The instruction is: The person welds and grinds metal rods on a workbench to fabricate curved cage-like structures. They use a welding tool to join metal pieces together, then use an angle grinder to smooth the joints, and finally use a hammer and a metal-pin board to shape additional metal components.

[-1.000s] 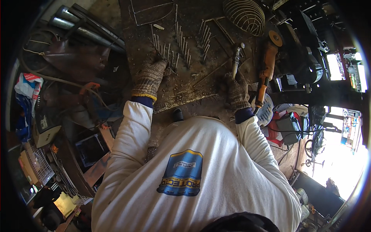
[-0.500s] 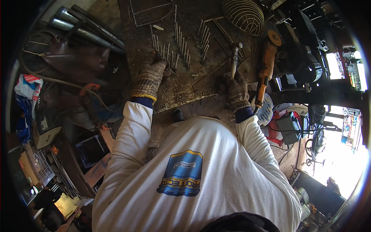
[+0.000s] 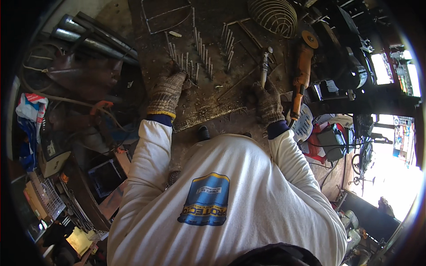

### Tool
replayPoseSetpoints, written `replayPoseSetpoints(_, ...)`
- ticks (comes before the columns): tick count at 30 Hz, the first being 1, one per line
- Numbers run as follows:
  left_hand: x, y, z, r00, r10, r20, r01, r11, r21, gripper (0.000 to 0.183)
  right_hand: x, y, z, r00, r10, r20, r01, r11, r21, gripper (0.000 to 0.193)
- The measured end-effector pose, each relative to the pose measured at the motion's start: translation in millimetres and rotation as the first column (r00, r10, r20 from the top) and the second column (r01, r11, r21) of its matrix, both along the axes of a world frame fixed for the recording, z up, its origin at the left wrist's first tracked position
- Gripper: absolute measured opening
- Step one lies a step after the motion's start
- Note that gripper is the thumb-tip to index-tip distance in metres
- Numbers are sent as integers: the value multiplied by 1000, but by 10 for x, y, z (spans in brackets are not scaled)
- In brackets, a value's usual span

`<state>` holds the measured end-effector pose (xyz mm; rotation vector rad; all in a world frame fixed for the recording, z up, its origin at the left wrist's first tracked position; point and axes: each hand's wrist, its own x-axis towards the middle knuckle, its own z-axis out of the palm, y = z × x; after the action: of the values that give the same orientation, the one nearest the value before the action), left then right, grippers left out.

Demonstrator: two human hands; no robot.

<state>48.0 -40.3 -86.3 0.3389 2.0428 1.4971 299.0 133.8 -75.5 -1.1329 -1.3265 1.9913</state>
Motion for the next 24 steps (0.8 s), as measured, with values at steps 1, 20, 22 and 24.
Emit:
replayPoseSetpoints(1, 69, 17, 77, 971, 49, 234, -75, 992, 105, 49, 9, 4, -15, 1000, -16, 3, 16, 1000, 5, 31)
replayPoseSetpoints(20, -187, -19, -419, 992, 10, -128, -12, 1000, -11, 41, 65, 119, -193, 989, 51, 137, -68, 990, 127, 37)
replayPoseSetpoints(22, -208, -29, -471, 982, -10, -190, 9, 1000, -9, 44, 58, 112, -192, 987, 58, 150, -79, 986, 143, 35)
replayPoseSetpoints(24, -147, -16, -297, 994, -13, -108, 11, 1000, -20, 46, 50, 83, -117, 995, 69, 76, -74, 995, 62, 31)
